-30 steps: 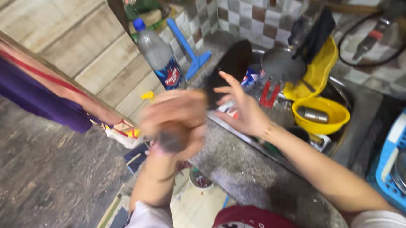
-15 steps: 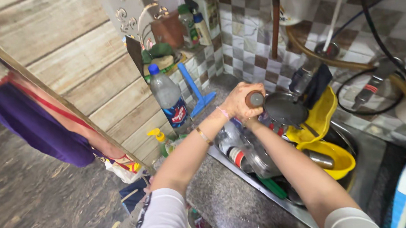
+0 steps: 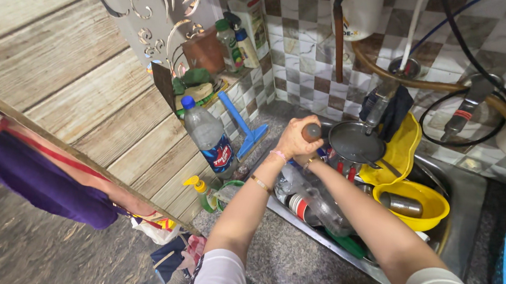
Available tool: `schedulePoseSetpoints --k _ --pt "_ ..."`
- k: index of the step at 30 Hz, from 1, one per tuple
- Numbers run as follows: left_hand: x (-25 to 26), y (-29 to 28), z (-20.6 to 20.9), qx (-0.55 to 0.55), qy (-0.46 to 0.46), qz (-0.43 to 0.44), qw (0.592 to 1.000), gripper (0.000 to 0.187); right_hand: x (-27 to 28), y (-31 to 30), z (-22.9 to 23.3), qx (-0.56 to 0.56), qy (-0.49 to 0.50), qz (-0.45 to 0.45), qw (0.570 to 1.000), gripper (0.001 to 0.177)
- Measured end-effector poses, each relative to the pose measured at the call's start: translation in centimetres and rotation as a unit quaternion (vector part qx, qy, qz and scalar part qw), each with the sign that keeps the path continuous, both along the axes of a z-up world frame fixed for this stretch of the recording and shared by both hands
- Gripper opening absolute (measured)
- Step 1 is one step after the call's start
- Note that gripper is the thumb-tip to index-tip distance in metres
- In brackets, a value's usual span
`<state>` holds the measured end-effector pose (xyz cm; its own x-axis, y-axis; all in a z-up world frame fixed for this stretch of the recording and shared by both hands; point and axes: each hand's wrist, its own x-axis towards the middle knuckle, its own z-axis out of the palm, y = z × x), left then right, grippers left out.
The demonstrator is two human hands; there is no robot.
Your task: The person picks up an orange and grey stool from a kitchen floor, carries it through a living area into a bedroom, and places it down near a desk.
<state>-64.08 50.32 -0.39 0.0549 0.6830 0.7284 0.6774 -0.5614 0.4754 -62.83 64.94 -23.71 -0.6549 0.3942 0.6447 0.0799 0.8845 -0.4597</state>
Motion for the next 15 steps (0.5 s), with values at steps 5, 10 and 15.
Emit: schedulePoseSetpoints --k 5,10,15 --pt "-2.3 -0.4 -3.0 -0.055 0.013 0.025 0.998 0.026 0.8 -1.7 2.6 -0.118 -0.095 -0.001 0.988 0.040" --pt "-4.4 -1.0 -4.5 -0.049 -0.087 0.117 0.988 0.019 1.3 -5.4 7.3 -0.484 -0.009 -0.015 0.875 0.054" --pt "-5.9 -1.9 -4.6 -0.040 -0.107 0.112 0.987 0.016 1.9 -6.2 8.2 -0.459 -0.047 -0.014 0.887 0.056"
